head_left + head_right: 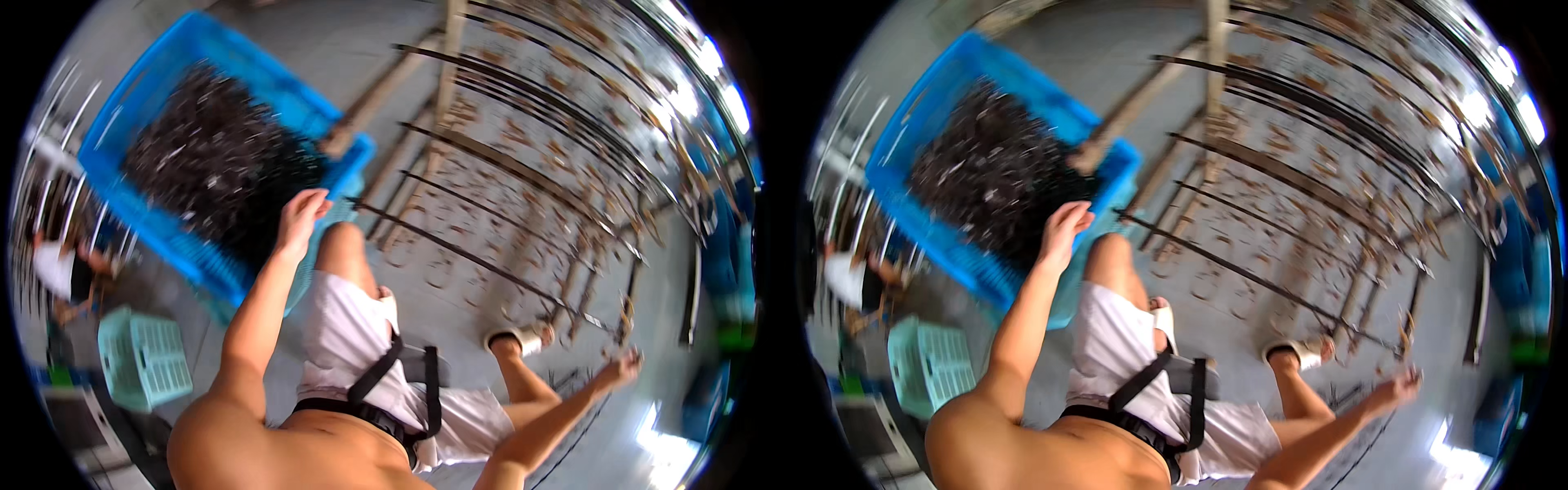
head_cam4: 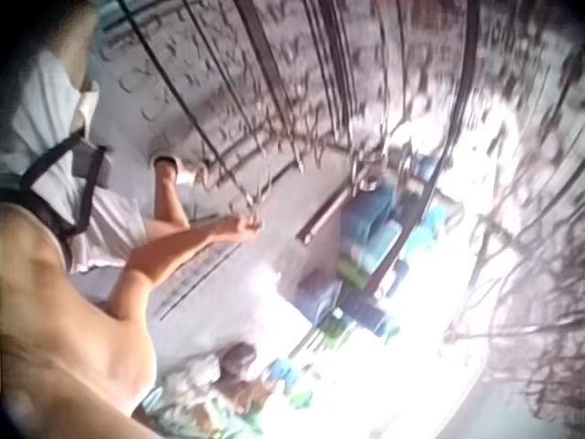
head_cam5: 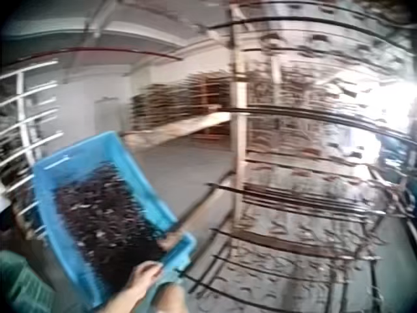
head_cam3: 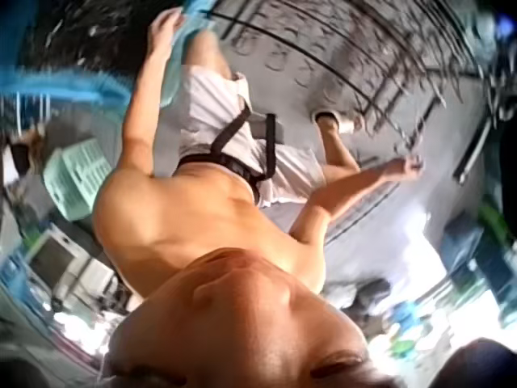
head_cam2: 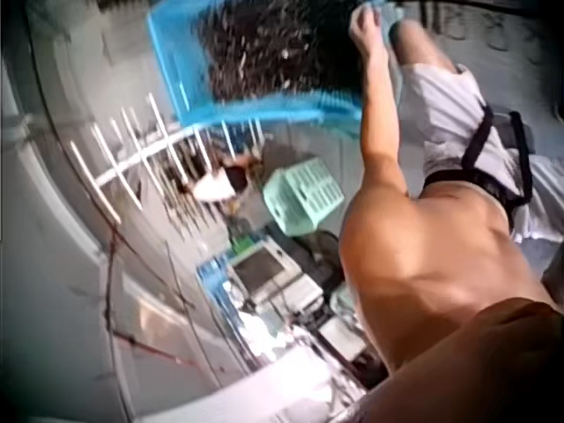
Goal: The person takes metal hooks from a blue basket and attaches them to wooden hanger bodies on a metal rack. The person repeatedly picks hooks and inserts them into the hanger slots to complete the assembly.
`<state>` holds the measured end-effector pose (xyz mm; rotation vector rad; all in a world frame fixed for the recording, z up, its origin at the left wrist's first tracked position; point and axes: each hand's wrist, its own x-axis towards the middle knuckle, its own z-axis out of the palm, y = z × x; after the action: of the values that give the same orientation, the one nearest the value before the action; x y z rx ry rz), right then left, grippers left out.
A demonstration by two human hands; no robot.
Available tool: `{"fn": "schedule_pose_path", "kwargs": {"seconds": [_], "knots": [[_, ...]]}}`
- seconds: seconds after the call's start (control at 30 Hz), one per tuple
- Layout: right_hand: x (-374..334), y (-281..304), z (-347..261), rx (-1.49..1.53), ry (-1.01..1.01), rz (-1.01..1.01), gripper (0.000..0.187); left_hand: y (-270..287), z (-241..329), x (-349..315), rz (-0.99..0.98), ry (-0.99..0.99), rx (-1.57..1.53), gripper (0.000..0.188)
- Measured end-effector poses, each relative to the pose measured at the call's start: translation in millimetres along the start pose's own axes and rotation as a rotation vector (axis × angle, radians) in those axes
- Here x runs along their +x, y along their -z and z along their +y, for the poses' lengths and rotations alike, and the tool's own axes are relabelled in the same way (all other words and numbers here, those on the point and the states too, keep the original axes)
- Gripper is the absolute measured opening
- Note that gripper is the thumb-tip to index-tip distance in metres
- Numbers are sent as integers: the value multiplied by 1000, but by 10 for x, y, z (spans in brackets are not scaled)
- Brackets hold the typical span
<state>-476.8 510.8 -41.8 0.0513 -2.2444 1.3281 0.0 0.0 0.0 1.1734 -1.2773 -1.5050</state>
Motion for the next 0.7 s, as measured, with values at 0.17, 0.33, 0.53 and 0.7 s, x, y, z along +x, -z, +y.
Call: {"fn": "schedule_pose_path", "kwargs": {"seconds": [0.17,0.33,0.53,0.7], "knots": [[-502,42,-1083,-210,223,120,37,1103,-126,571,420,5,480,22],[-1220,28,-1508,-60,324,-92,30,1788,113,903,1177,-346,1117,65],[-1635,26,-1756,105,317,-315,31,2101,527,1180,864,-53,648,90],[-1905,-90,-2027,263,226,-525,27,2024,472,1179,830,-208,441,82]]}}
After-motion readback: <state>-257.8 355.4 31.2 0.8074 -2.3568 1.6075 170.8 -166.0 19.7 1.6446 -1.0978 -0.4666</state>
